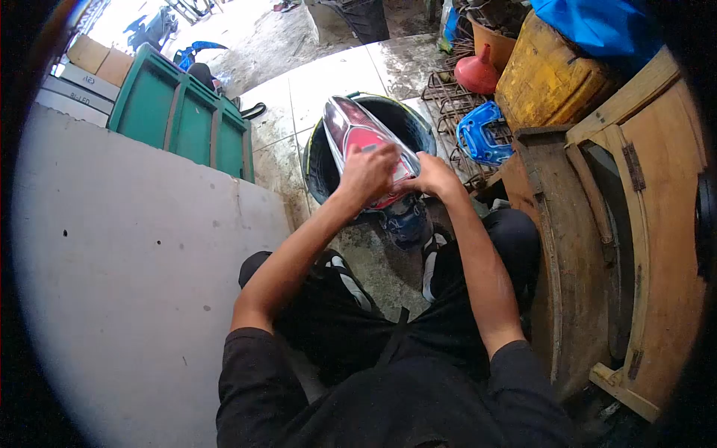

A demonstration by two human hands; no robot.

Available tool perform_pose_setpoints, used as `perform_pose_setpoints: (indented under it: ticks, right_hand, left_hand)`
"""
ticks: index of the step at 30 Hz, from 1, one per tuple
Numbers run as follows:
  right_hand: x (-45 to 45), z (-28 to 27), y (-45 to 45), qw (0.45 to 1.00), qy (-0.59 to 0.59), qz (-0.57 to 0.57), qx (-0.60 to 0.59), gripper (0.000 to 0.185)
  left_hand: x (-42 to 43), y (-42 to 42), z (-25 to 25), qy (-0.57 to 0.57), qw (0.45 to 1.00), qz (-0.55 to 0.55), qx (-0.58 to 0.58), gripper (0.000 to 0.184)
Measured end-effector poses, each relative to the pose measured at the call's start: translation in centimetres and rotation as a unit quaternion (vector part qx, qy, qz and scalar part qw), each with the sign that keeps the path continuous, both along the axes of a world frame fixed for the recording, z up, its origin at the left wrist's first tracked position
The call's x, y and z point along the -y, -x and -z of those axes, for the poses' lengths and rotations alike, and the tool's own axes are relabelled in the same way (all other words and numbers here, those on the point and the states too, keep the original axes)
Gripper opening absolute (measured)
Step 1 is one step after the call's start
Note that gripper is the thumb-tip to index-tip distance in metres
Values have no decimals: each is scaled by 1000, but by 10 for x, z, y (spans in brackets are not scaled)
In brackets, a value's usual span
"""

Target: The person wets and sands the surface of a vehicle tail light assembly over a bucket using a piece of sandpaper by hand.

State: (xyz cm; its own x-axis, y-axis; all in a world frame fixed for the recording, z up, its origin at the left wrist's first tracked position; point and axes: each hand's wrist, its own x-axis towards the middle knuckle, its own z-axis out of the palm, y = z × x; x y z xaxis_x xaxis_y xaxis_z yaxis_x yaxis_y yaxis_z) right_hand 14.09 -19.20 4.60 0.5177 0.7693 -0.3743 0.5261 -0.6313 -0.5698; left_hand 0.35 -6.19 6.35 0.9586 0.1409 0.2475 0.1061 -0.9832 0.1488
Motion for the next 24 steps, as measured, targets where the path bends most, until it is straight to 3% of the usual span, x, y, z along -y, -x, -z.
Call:
perform_pose_setpoints:
  ticks: [1,3,6,7,9,11,13,15,17,19,21,23,24]
  right_hand:
    - [-1,1,-1,1000,1,-10,-3,95]
    - [-1,5,-2,1000,0,-11,-13,96]
    - [0,10,-3,1000,-16,-5,10,93]
    - [0,9,-4,1000,-3,-11,8,94]
    - [-2,4,-4,1000,8,-18,6,95]
    - [-1,-5,-5,999,9,-24,-34,95]
    - [1,-9,0,1000,16,-21,-14,95]
    - [2,-9,0,1000,18,-13,3,96]
    - [-2,-5,-3,999,26,-24,0,99]
    - [-4,-6,-1,999,14,-35,3,101]
    - [0,-9,0,1000,16,-18,3,99]
    - [2,-13,1,1000,17,-4,-4,99]
    - [1,-11,0,1000,24,-9,0,103]
  left_hand:
    - [5,2,-1,-21,1000,-12,-16,31]
    - [5,-8,-2,-86,977,-151,-121,32]
    - [5,-15,-4,-111,967,-204,-103,35]
    - [8,-11,-6,-112,967,-202,-104,35]
    - [13,0,-9,10,1000,0,-30,34]
    - [0,-4,-2,21,999,0,-29,26]
    - [-12,-12,3,-134,968,-212,-25,28]
    - [-10,-9,7,-102,977,-185,-34,28]
    - [-2,1,9,22,999,33,27,27]
    - [2,1,-4,38,999,-18,-12,24]
    - [2,-7,-2,-156,957,-233,-70,30]
    - [6,-7,2,-141,961,-223,-77,35]
    - [6,-4,1,-62,993,-101,-18,32]
